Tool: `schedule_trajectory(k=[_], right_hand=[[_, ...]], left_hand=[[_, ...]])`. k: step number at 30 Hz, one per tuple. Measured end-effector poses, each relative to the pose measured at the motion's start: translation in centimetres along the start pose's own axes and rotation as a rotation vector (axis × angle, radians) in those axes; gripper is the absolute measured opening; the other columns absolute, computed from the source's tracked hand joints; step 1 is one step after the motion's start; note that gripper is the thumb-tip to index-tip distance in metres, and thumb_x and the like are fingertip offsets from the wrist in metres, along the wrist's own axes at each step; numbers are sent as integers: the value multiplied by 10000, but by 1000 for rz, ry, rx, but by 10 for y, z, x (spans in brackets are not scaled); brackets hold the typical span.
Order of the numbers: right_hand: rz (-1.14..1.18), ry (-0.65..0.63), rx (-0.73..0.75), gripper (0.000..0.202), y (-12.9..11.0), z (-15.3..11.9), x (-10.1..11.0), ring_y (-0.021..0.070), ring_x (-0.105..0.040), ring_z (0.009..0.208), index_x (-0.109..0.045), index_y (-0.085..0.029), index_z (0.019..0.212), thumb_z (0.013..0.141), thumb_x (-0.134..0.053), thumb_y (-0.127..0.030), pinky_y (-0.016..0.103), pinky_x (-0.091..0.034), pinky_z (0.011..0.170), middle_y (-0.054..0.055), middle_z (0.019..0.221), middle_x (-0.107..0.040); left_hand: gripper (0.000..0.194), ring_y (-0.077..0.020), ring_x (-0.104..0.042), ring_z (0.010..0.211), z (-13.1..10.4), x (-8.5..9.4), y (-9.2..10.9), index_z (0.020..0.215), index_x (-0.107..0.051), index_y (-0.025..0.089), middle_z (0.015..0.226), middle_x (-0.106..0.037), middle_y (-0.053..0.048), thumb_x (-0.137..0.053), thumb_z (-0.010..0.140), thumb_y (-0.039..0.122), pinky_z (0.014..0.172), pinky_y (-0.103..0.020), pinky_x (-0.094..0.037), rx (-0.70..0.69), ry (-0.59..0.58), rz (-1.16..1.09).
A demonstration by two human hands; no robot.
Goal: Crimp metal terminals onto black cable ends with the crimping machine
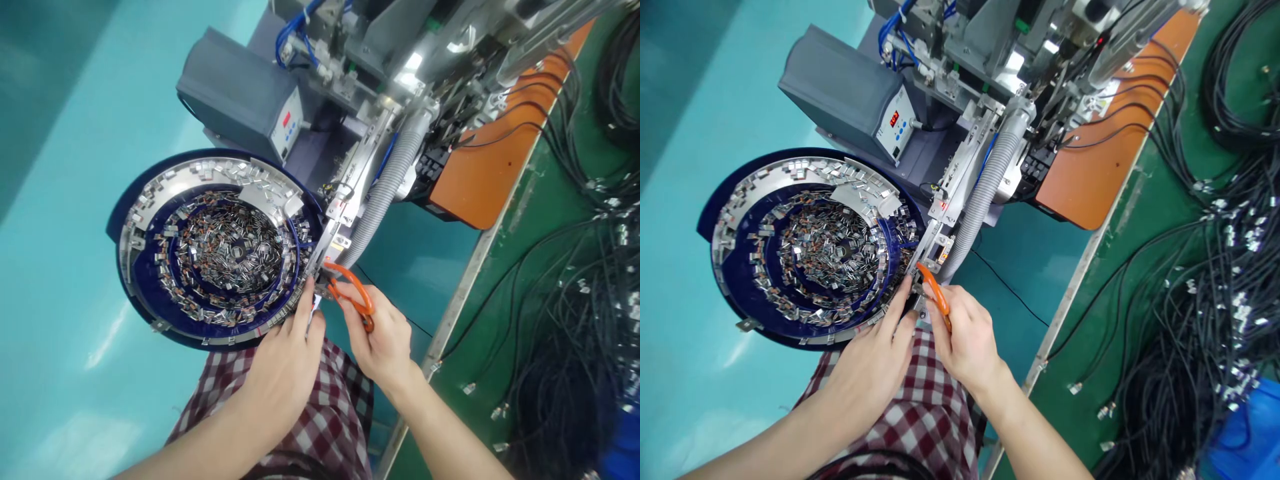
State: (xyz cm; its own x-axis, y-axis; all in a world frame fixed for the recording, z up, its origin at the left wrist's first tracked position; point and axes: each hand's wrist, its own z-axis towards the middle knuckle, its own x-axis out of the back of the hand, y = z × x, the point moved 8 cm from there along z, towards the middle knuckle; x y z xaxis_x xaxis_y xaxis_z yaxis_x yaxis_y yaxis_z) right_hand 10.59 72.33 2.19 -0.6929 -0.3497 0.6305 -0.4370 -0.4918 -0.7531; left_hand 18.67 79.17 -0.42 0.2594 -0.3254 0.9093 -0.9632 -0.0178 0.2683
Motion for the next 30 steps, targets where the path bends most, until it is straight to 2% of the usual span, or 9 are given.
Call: schedule_trajectory(k=[3,6,9,12,16,20,23,27,30], right_hand=[[26,-16,5,348,1,0,-2,178,-634,873,-528,-155,1199,870,-536,-43,293,-549,750,97,994,-673],[54,-32,16,335,2,0,-1,188,-631,895,-528,-150,1190,873,-532,-42,306,-546,764,103,1006,-670],[108,-73,31,316,1,-1,-2,188,-628,864,-536,-141,1171,872,-527,-39,312,-548,744,104,985,-667],[160,-85,-1,313,3,-3,-1,167,-623,815,-546,-136,1159,867,-525,-25,290,-548,713,96,969,-670],[178,-11,-69,307,9,-3,7,151,-640,836,-561,-157,1147,868,-531,-34,265,-554,720,71,983,-669],[157,42,-145,293,18,-5,12,151,-657,803,-573,-187,1134,877,-524,-57,280,-566,696,52,964,-663],[168,50,-178,283,21,-7,13,151,-661,769,-577,-201,1129,883,-522,-73,287,-568,663,48,966,-663],[190,70,-202,293,21,-10,11,148,-665,751,-572,-206,1141,884,-524,-75,281,-568,644,45,967,-666],[207,72,-165,321,17,-9,9,158,-669,814,-562,-204,1166,882,-522,-61,287,-575,700,46,975,-667]], left_hand=[[296,-221,-692,698,10,2,0,985,-596,92,1481,-299,-241,-420,774,-17,599,-369,-583,-8,-31,-34],[291,-216,-687,672,16,1,1,974,-603,93,1469,-330,-235,-412,780,-10,598,-375,-583,-17,-52,-17],[335,-233,-691,659,12,-2,3,1021,-604,96,1432,-375,-265,-414,772,-25,583,-386,-578,-13,-37,64],[377,-260,-701,737,4,-6,4,1062,-599,90,1413,-383,-297,-422,757,-45,627,-398,-580,-6,-46,119],[310,-277,-697,813,1,-7,1,1011,-607,100,1442,-344,-285,-452,768,-16,655,-413,-585,3,-107,89],[269,-203,-690,661,12,-4,1,914,-606,104,1485,-289,-236,-443,747,-30,542,-337,-580,-15,-129,44],[283,-181,-664,564,17,-4,1,896,-607,106,1495,-266,-219,-422,739,-38,495,-341,-565,-37,-144,86],[340,-171,-635,502,9,-7,-3,948,-616,123,1485,-301,-202,-418,725,-40,473,-347,-545,-51,-146,140],[363,-200,-667,606,-3,-8,-4,981,-623,112,1455,-351,-225,-437,714,-47,556,-354,-562,-66,-102,175]])
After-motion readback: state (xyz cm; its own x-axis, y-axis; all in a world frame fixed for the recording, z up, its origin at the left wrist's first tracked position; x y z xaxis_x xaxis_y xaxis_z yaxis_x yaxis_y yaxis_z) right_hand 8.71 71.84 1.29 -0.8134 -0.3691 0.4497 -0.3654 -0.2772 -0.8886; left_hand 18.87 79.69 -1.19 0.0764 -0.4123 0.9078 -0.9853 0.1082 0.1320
